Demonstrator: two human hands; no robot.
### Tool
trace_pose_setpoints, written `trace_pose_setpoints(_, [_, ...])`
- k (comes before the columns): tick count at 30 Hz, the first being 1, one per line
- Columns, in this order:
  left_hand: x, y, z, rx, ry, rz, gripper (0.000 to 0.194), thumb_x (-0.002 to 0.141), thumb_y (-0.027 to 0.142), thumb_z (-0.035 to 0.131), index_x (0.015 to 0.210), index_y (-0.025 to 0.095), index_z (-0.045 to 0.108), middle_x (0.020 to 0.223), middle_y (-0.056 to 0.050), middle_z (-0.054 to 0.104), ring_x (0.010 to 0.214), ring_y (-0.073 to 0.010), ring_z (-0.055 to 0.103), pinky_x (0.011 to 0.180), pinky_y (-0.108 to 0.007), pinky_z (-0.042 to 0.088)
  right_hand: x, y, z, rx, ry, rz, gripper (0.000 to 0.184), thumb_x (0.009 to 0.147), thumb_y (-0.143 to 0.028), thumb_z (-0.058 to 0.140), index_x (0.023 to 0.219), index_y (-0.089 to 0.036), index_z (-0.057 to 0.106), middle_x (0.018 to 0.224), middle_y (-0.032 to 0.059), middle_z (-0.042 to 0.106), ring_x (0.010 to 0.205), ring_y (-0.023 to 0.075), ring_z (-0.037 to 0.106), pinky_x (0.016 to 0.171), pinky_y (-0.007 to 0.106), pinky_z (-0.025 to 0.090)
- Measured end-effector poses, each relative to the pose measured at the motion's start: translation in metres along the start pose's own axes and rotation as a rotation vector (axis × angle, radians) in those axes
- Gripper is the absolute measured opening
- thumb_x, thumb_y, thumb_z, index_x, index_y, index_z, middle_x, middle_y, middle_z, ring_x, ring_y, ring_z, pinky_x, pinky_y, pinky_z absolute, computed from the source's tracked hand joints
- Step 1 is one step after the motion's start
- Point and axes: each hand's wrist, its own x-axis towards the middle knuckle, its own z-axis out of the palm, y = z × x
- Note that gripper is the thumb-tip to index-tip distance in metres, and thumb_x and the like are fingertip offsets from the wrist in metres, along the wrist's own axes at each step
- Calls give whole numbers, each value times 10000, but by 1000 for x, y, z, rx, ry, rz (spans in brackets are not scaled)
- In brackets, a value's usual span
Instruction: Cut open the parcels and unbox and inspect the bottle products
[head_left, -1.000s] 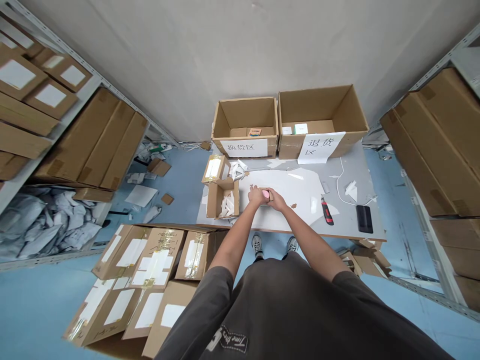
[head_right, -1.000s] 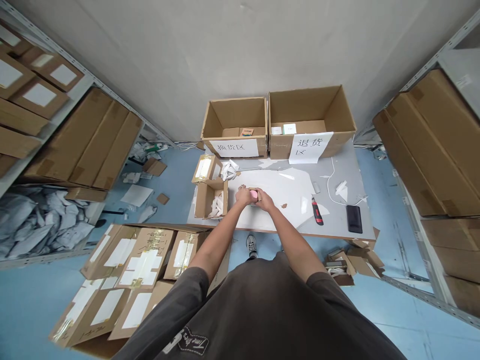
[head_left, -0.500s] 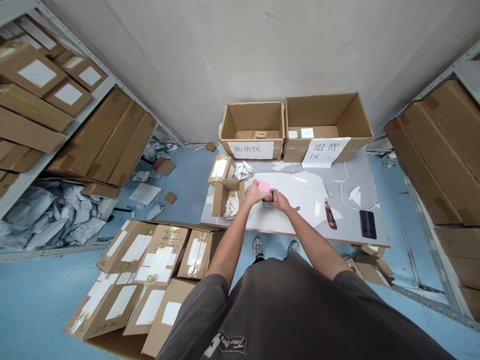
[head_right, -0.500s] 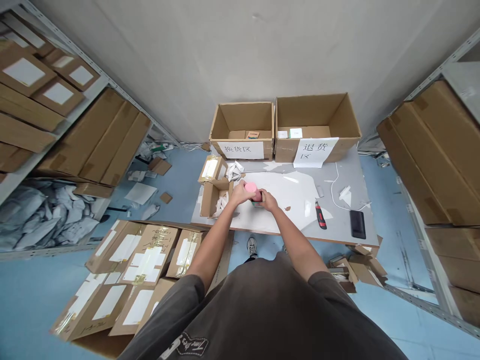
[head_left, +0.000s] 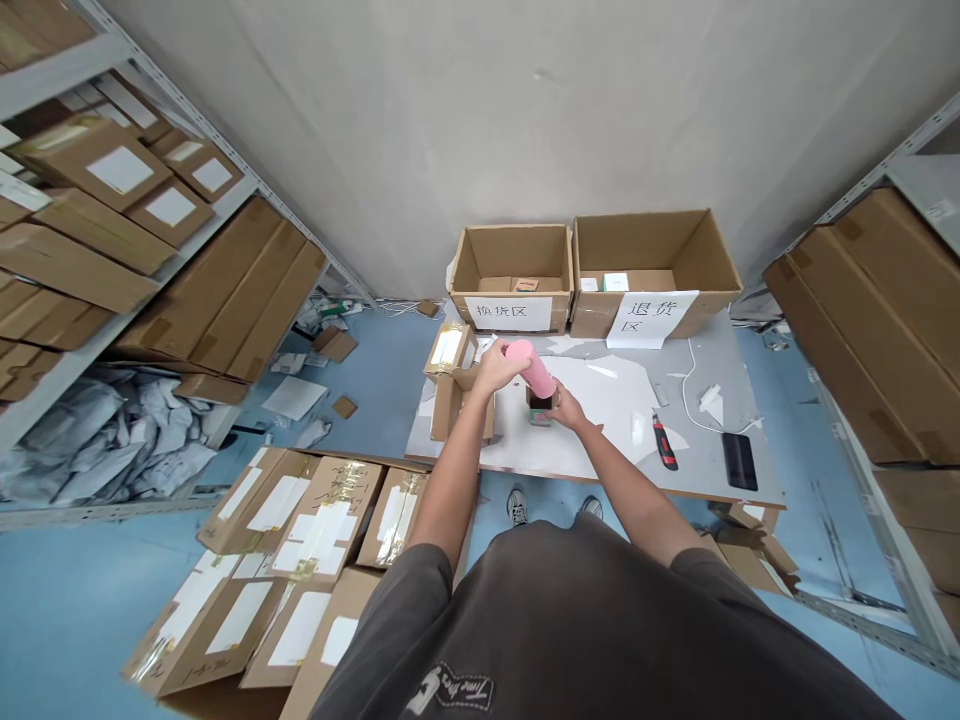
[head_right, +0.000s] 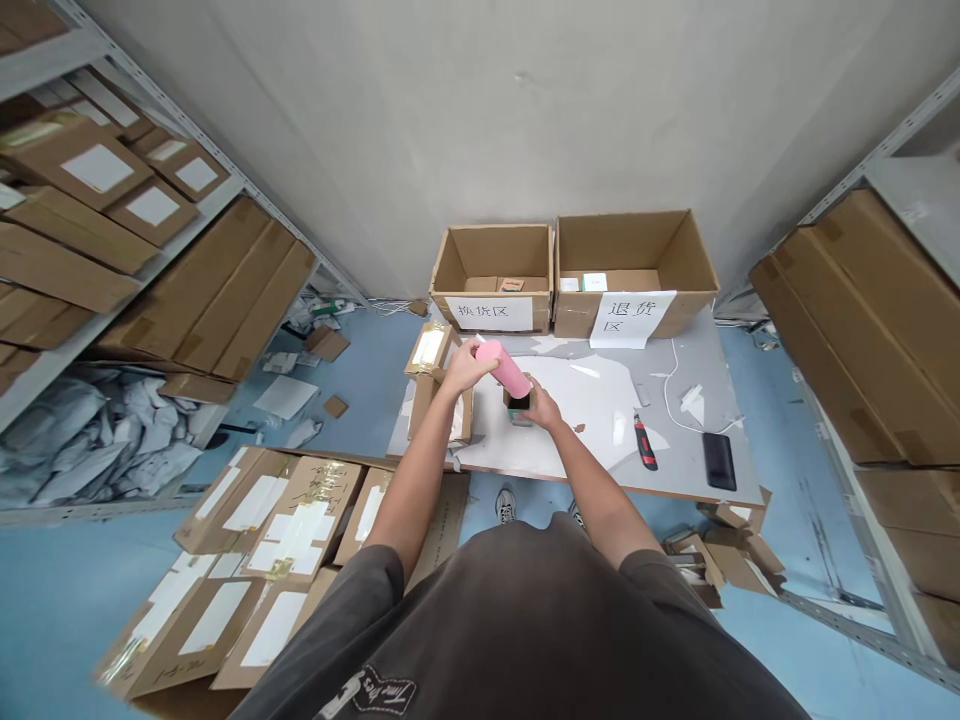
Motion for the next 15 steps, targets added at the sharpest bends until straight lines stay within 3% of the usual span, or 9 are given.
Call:
trace_pose_setpoints(3, [0,-6,-1,-281,71,-62,375,705,410,841,952,213,637,997,-38,705,923,-199,681,859,-341,593,0,-6,-11,1,14,113,1181,630,-360,901,1661,-268,334,1513,145,591,1207,373,670,1003,525,560])
trace_pose_setpoints(6, [-5,-14,3,-653,79,-138,412,750,480,823,988,209,622,969,-37,697,928,-189,705,882,-363,625,-4,-19,-27,60,67,122,1232,587,-453,943,1652,-259,356,1578,178,520,1282,400,634,1050,563,538])
trace_pose_setpoints(8, [-11,-17,12,-858,83,-168,444,796,524,792,1062,209,626,1001,-49,722,1002,-199,725,945,-386,629,-9,-37,-39,145,115,67,1213,592,-495,947,1642,-278,379,1624,170,474,1397,403,560,1121,570,496])
trace_pose_setpoints(12, [-28,-15,42,-1092,95,-226,508,912,614,646,1226,216,638,1198,-115,758,1250,-251,698,1050,-398,613,-17,-91,-62,426,103,-134,975,744,-587,867,1588,-338,447,1615,118,505,1522,350,456,1163,536,468])
trace_pose_setpoints(15, [-45,-8,70,-1187,59,-254,588,925,686,545,1259,211,640,1282,-138,739,1348,-275,652,1085,-396,602,-17,-135,-77,602,73,-277,843,796,-613,843,1522,-352,504,1509,89,611,1480,309,508,1171,498,471])
